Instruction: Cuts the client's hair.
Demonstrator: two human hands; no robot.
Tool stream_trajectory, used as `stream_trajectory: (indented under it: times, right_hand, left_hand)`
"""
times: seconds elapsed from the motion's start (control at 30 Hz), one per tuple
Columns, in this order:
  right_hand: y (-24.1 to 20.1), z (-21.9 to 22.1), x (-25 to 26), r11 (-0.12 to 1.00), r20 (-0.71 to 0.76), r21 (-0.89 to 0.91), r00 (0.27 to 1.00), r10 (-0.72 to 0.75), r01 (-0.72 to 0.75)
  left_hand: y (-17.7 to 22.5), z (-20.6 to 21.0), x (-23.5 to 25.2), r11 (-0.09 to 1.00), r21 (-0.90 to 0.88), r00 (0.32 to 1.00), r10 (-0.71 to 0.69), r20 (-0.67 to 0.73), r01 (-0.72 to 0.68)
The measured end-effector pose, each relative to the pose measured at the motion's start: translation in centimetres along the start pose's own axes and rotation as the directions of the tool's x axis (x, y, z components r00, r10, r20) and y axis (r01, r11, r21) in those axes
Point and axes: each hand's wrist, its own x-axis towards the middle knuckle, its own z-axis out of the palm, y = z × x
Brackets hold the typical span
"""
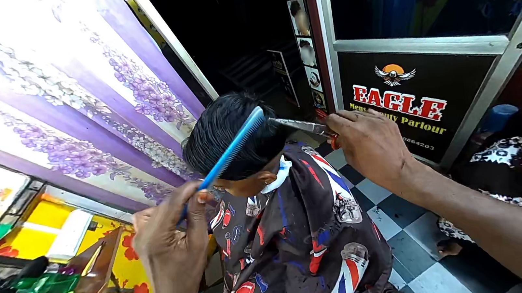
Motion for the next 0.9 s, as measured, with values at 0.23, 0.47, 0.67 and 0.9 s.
stream_trajectory:
  times: [0.23,0.47,0.67,0.9]
  right_hand:
    - [2.0,1.1,-0.8,1.0,0.095,0.015,0.995,0.001,-0.003]
    - [3.5,1.8,1.0,0.989,0.056,-0.098,0.993,-0.106,0.111]
    - [3.5,2.0,2.3,0.973,0.058,-0.133,0.982,-0.181,0.187]
    - [2.6,1.9,4.4,0.942,0.152,-0.242,0.968,-0.2,0.233]
  left_hand:
    - [-0.1,1.3,-2.4,0.995,0.084,0.991,0.04,0.129,-0.052]
    - [-0.1,-0.1,-1.1,0.99,0.023,0.954,-0.142,0.262,0.141]
    - [0.3,0.7,0.3,0.975,0.188,0.993,0.119,0.014,-0.119]
    - [-0.3,1.6,1.2,0.94,0.285,0.966,0.23,-0.123,-0.187]
